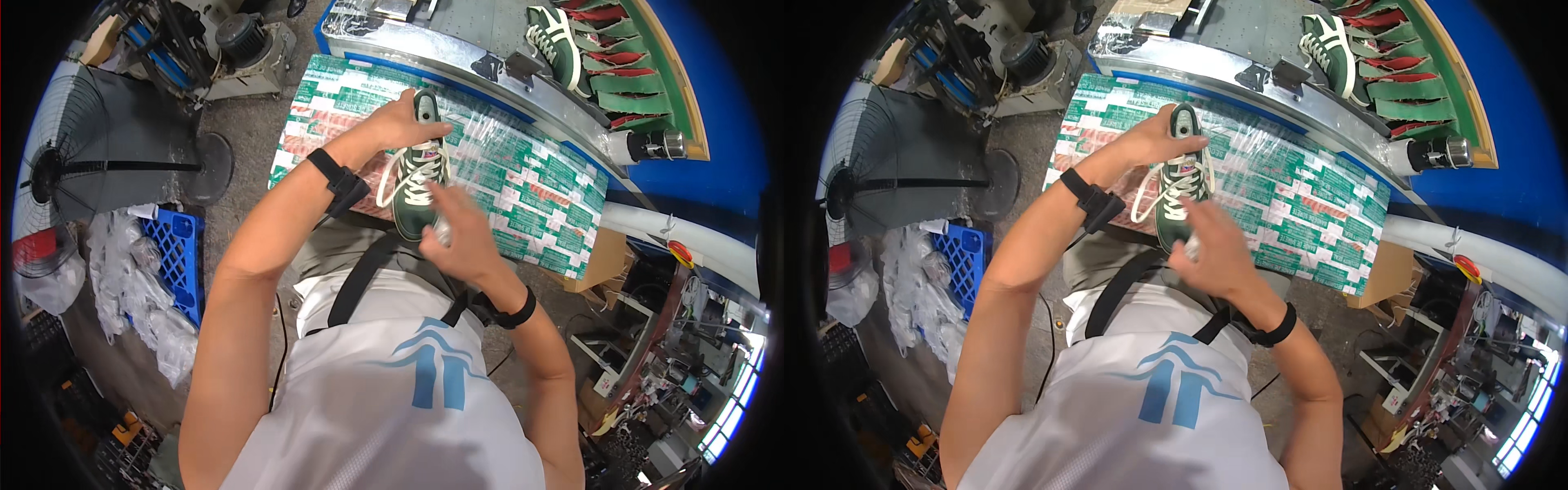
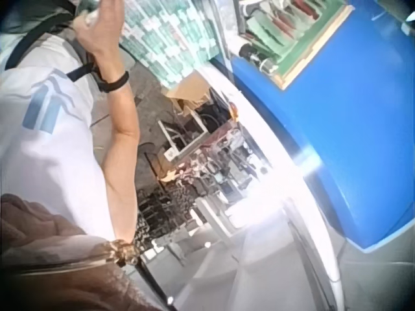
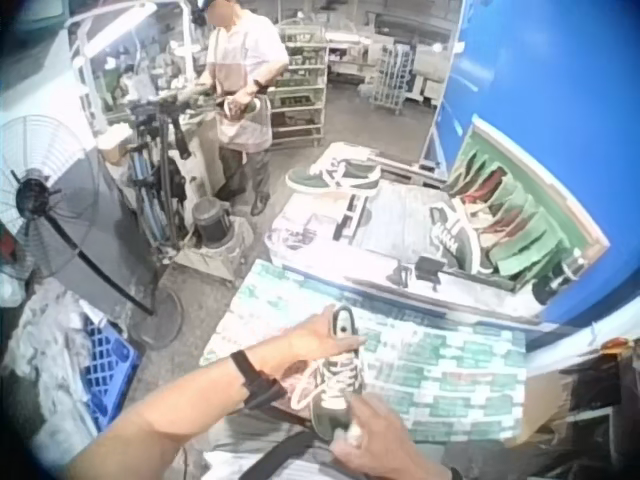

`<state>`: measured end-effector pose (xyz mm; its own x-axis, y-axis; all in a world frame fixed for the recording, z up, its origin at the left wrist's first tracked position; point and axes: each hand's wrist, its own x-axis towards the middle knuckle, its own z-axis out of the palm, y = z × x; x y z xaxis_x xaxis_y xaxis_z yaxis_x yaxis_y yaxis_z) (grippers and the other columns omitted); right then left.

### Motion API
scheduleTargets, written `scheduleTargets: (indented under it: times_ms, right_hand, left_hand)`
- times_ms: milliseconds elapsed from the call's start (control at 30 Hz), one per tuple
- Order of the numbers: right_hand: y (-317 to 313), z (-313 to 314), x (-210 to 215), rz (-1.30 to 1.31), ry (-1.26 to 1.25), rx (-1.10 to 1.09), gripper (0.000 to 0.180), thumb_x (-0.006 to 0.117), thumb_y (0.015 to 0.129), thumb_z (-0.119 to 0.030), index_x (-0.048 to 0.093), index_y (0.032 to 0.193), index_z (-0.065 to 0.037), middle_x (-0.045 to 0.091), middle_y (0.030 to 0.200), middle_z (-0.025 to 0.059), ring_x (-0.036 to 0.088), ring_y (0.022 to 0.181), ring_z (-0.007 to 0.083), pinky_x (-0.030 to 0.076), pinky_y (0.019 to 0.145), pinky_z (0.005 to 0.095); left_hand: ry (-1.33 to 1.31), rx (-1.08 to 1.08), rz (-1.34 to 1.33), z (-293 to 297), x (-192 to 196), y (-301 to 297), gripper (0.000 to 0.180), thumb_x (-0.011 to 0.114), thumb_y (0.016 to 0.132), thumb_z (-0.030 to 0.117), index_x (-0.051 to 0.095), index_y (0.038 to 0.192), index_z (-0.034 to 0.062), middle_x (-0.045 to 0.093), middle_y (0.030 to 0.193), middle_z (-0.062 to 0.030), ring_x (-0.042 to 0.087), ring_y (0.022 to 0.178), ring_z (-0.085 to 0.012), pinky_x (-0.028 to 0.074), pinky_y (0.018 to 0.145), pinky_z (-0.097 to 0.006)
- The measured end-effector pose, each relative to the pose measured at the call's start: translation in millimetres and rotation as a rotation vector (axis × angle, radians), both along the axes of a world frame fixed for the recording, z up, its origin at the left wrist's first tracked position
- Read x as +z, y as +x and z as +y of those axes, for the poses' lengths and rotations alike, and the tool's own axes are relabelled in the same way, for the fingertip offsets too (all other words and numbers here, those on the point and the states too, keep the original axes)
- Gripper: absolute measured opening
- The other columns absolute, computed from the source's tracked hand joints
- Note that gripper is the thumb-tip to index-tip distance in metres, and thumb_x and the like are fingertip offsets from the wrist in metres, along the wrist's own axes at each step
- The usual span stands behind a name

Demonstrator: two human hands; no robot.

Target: The worker is performing lacing and quality inspection on green and white sneakers in a shoe manufacturing facility.

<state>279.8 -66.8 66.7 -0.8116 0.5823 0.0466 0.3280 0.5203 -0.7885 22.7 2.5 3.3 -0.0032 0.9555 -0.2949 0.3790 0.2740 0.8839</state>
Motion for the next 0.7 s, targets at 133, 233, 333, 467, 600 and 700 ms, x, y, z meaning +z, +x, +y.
scheduleTargets:
  times_ms: [133,233,333,467,600,700]
  right_hand:
    - [1.3,12.2,-8.3,0.012,0.182,-0.235,0.070,0.077,0.083,-0.015,0.061,0.146,0.011,0.063,0.104,0.0205,0.064,0.097,0.0403,0.053,0.087,0.0518]
    - [-8.6,17.2,-12.0,-0.053,0.260,-0.192,0.071,0.078,0.083,-0.017,0.061,0.146,0.012,0.063,0.107,0.0212,0.064,0.099,0.0413,0.053,0.088,0.0521]
    - [-2.3,19.2,-0.6,-0.123,0.331,-0.087,0.072,0.078,0.084,-0.018,0.060,0.147,0.011,0.062,0.109,0.0218,0.064,0.101,0.0415,0.052,0.091,0.0519]
    - [26.5,11.7,40.8,-0.220,0.340,0.110,0.075,0.077,0.084,-0.013,0.058,0.154,0.007,0.062,0.112,0.0221,0.063,0.105,0.0430,0.053,0.094,0.0516]
    - [53.7,6.1,80.2,-0.332,0.239,0.119,0.073,0.077,0.085,-0.016,0.058,0.151,0.010,0.063,0.109,0.0224,0.064,0.102,0.0414,0.053,0.094,0.0507]
    - [65.9,-2.6,68.4,-0.301,0.075,0.044,0.072,0.076,0.086,-0.014,0.059,0.152,0.009,0.064,0.108,0.0225,0.064,0.100,0.0416,0.054,0.092,0.0497]
  left_hand:
    - [-0.158,0.089,0.300,3.6,1.6,14.8,0.121,0.088,0.082,0.068,0.041,0.162,-0.0098,0.054,0.151,-0.0439,0.064,0.140,-0.0538,0.057,0.114,-0.048]
    - [-0.100,0.129,0.266,4.2,-23.7,7.0,0.117,0.087,0.082,0.066,0.043,0.162,-0.0075,0.051,0.155,-0.0441,0.065,0.139,-0.0519,0.058,0.111,-0.051]
    - [-0.046,0.161,0.159,-0.5,-25.9,-0.7,0.096,0.089,0.087,0.048,0.051,0.156,-0.0058,0.064,0.146,-0.0350,0.072,0.129,-0.0425,0.060,0.106,-0.048]
    - [-0.010,0.189,-0.278,-13.4,4.3,-5.8,0.053,0.086,0.093,0.013,0.066,0.139,-0.0049,0.080,0.118,-0.0141,0.077,0.108,-0.0251,0.062,0.097,-0.040]
    - [0.022,0.188,-0.218,-10.9,-19.1,-10.1,0.058,0.088,0.091,0.021,0.067,0.139,-0.0040,0.080,0.121,-0.0157,0.077,0.109,-0.0254,0.062,0.097,-0.040]
    - [0.016,0.183,-0.252,-14.3,-21.3,-9.9,0.065,0.087,0.090,0.029,0.066,0.142,-0.0032,0.076,0.127,-0.0185,0.075,0.115,-0.0303,0.060,0.103,-0.042]
